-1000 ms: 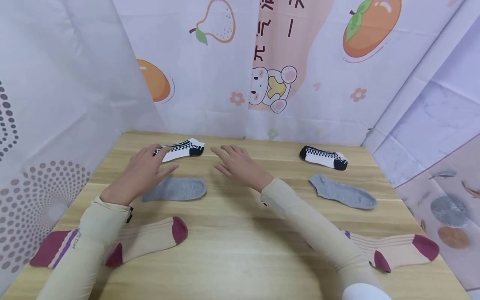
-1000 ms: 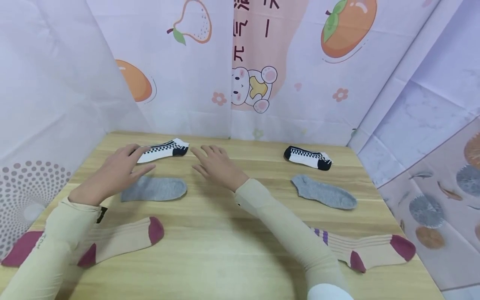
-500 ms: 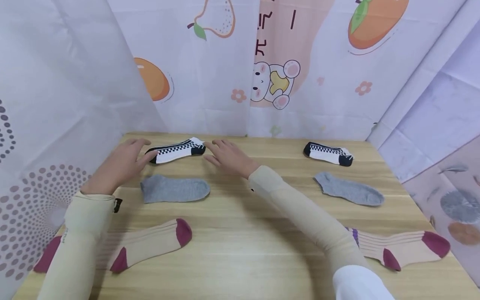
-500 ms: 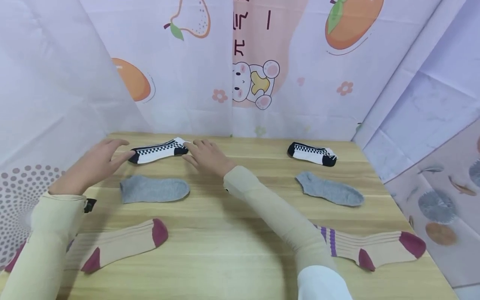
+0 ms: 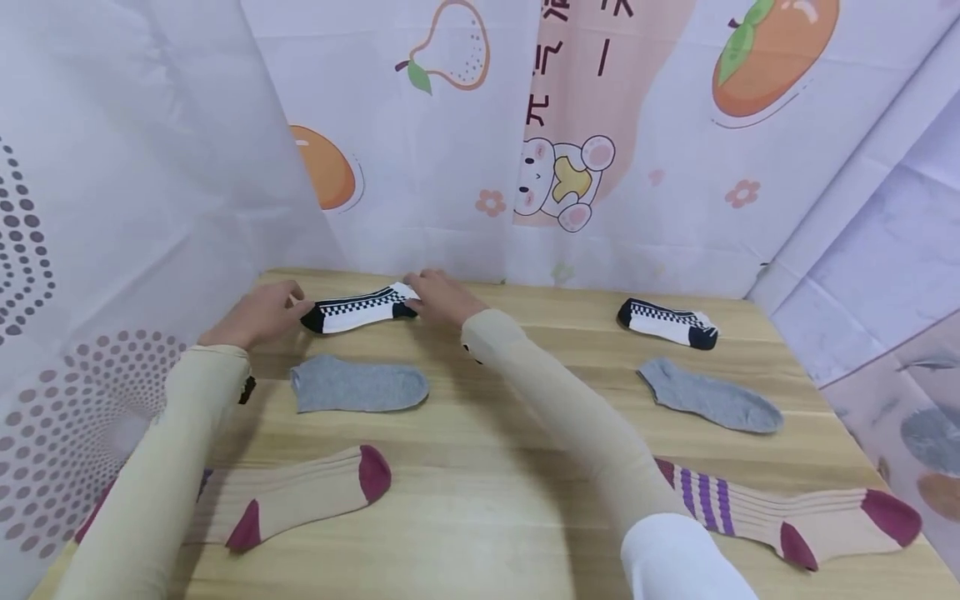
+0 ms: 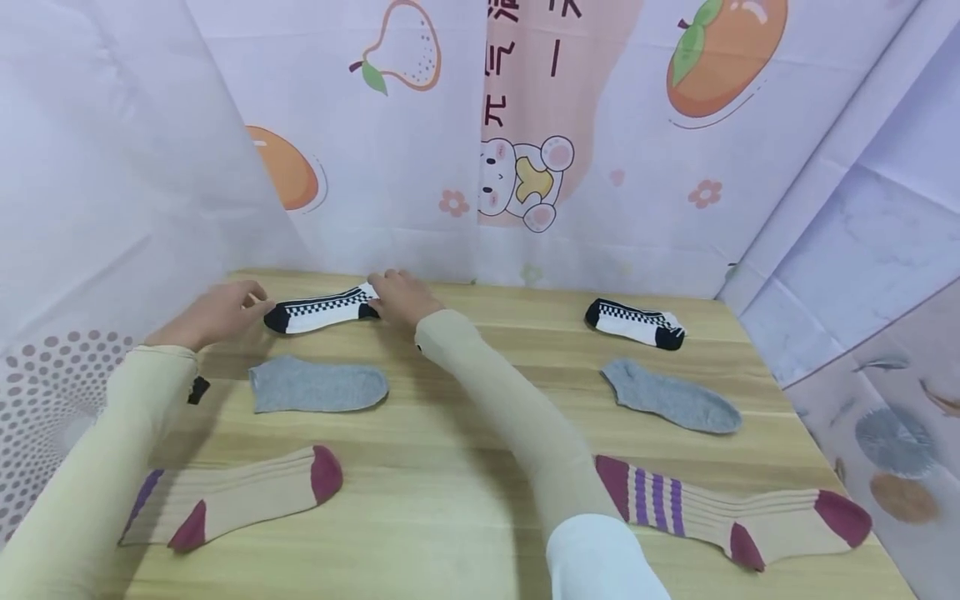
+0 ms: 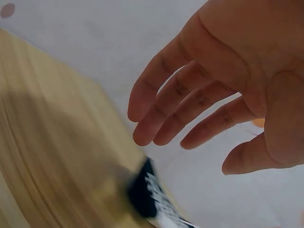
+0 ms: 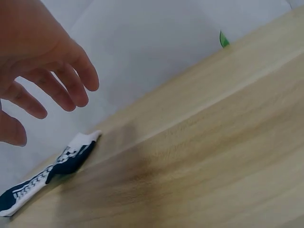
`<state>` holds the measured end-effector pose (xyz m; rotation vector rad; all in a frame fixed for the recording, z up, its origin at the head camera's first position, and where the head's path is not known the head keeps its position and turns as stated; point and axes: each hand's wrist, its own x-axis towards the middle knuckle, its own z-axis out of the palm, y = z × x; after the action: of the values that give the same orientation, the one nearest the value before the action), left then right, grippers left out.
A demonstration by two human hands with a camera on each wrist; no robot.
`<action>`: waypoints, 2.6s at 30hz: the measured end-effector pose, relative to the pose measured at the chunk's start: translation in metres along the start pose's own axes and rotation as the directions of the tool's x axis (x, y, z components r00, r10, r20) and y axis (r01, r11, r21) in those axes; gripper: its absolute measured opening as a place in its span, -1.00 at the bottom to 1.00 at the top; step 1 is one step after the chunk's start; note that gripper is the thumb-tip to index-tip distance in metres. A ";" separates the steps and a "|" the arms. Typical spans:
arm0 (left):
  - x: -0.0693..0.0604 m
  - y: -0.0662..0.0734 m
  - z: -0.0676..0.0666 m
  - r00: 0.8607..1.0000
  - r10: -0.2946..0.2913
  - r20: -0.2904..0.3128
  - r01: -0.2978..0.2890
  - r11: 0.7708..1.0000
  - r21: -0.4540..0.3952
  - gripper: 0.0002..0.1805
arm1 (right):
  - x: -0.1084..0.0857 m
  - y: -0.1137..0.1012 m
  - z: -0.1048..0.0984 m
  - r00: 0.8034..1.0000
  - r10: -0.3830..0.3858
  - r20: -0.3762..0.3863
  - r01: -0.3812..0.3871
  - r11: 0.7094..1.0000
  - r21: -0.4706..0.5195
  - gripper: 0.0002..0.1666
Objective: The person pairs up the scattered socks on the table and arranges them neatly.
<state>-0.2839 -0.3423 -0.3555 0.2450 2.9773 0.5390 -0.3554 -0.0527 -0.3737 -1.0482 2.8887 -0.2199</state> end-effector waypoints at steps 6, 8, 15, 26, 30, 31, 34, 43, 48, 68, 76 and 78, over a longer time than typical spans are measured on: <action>0.014 -0.020 0.004 0.994 -0.073 0.076 0.072 0.997 0.015 -0.48 | 0.018 0.002 0.008 1.000 0.008 0.016 -0.008 0.999 0.045 -0.50; 0.018 -0.021 0.009 0.990 -0.095 0.107 0.095 0.995 0.008 -0.44 | 0.023 0.005 0.012 0.999 0.025 0.023 -0.027 0.997 0.074 -0.53; 0.028 -0.021 0.031 0.987 -0.086 0.137 0.075 0.994 0.081 -0.51 | 0.044 0.011 0.031 0.989 0.136 0.060 -0.140 0.988 0.061 -0.66; 0.028 -0.023 0.041 0.992 0.038 0.118 -0.056 0.987 0.153 -0.70 | 0.051 0.017 0.042 0.967 0.225 0.122 -0.234 0.971 0.058 -0.79; 0.024 -0.033 0.038 0.992 0.092 0.091 -0.098 0.993 0.067 -0.66 | 0.051 0.022 0.040 0.970 0.211 0.123 -0.223 0.970 0.094 -0.81; 0.023 -0.034 0.036 0.991 0.098 0.092 -0.103 0.993 0.054 -0.65 | 0.050 0.023 0.039 0.971 0.207 0.123 -0.220 0.970 0.107 -0.81; 0.022 -0.034 0.033 0.991 0.097 0.095 -0.100 0.995 0.029 -0.64 | 0.046 0.024 0.036 0.974 0.195 0.113 -0.210 0.967 0.145 -0.83; 0.027 -0.017 0.036 0.988 0.131 0.086 -0.130 0.991 -0.016 -0.58 | 0.018 0.040 0.028 0.982 0.171 0.084 -0.185 0.963 0.194 -0.80; 0.026 -0.003 0.036 0.988 0.152 0.042 -0.151 0.988 -0.017 -0.57 | -0.003 0.050 0.014 0.991 0.135 0.025 -0.137 0.958 0.251 -0.81; 0.024 0.066 0.040 0.972 0.220 0.088 -0.215 0.975 -0.065 -0.61 | -0.085 0.082 -0.018 0.995 0.083 -0.060 -0.072 0.982 0.174 -0.83; 0.017 0.096 0.045 0.948 0.308 0.082 -0.308 0.951 -0.010 -0.63 | -0.121 0.093 -0.020 0.991 0.091 -0.097 -0.074 0.983 0.168 -0.80; 0.015 0.102 0.047 0.946 0.312 0.083 -0.313 0.950 -0.005 -0.65 | -0.130 0.095 -0.020 0.989 0.086 -0.116 -0.066 0.983 0.169 -0.81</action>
<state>-0.2780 -0.2294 -0.3642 0.7313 2.8739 0.5318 -0.3184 0.1049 -0.3673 -0.9254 2.9484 -0.5279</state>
